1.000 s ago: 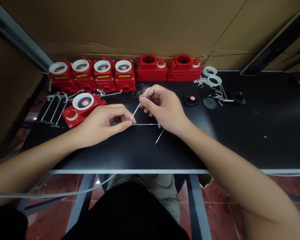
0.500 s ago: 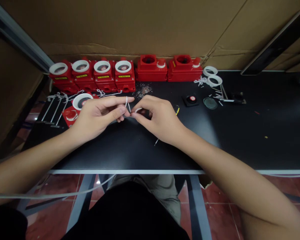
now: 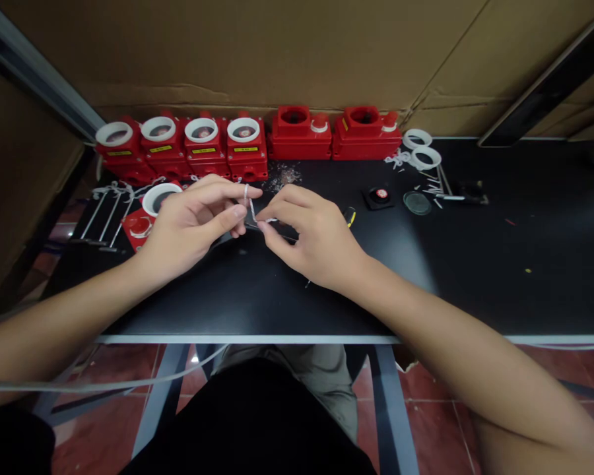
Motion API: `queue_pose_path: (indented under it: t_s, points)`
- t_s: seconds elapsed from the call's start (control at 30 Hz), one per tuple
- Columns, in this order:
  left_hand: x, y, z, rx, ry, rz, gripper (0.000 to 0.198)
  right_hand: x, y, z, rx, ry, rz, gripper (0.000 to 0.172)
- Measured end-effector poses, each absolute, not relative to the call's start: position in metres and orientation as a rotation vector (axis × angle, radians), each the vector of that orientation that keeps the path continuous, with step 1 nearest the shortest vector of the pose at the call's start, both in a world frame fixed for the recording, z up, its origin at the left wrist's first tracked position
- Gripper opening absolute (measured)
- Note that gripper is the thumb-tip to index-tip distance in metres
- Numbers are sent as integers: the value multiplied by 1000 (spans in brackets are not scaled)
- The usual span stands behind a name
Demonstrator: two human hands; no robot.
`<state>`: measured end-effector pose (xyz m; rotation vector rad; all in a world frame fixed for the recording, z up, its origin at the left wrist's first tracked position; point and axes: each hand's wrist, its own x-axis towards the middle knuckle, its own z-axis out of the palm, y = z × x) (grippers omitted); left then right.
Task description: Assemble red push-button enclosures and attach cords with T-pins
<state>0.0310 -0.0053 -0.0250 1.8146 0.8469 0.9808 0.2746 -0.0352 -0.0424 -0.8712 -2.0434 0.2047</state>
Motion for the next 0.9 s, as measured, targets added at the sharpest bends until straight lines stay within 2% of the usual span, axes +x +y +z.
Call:
queue_pose_path:
  t_s: [0.2, 0.5, 0.9]
  points:
    - [31, -7, -20, 1913, 847, 1065, 12, 272, -37, -41, -938, -2012, 361, 15]
    - [34, -8, -20, 1765, 794, 1026, 32, 273, -34, -47, -1012, -1944, 556, 13]
    - [35, -12, -19, 1745, 809, 1023, 29, 272, -35, -40, -1068, -1901, 712, 7]
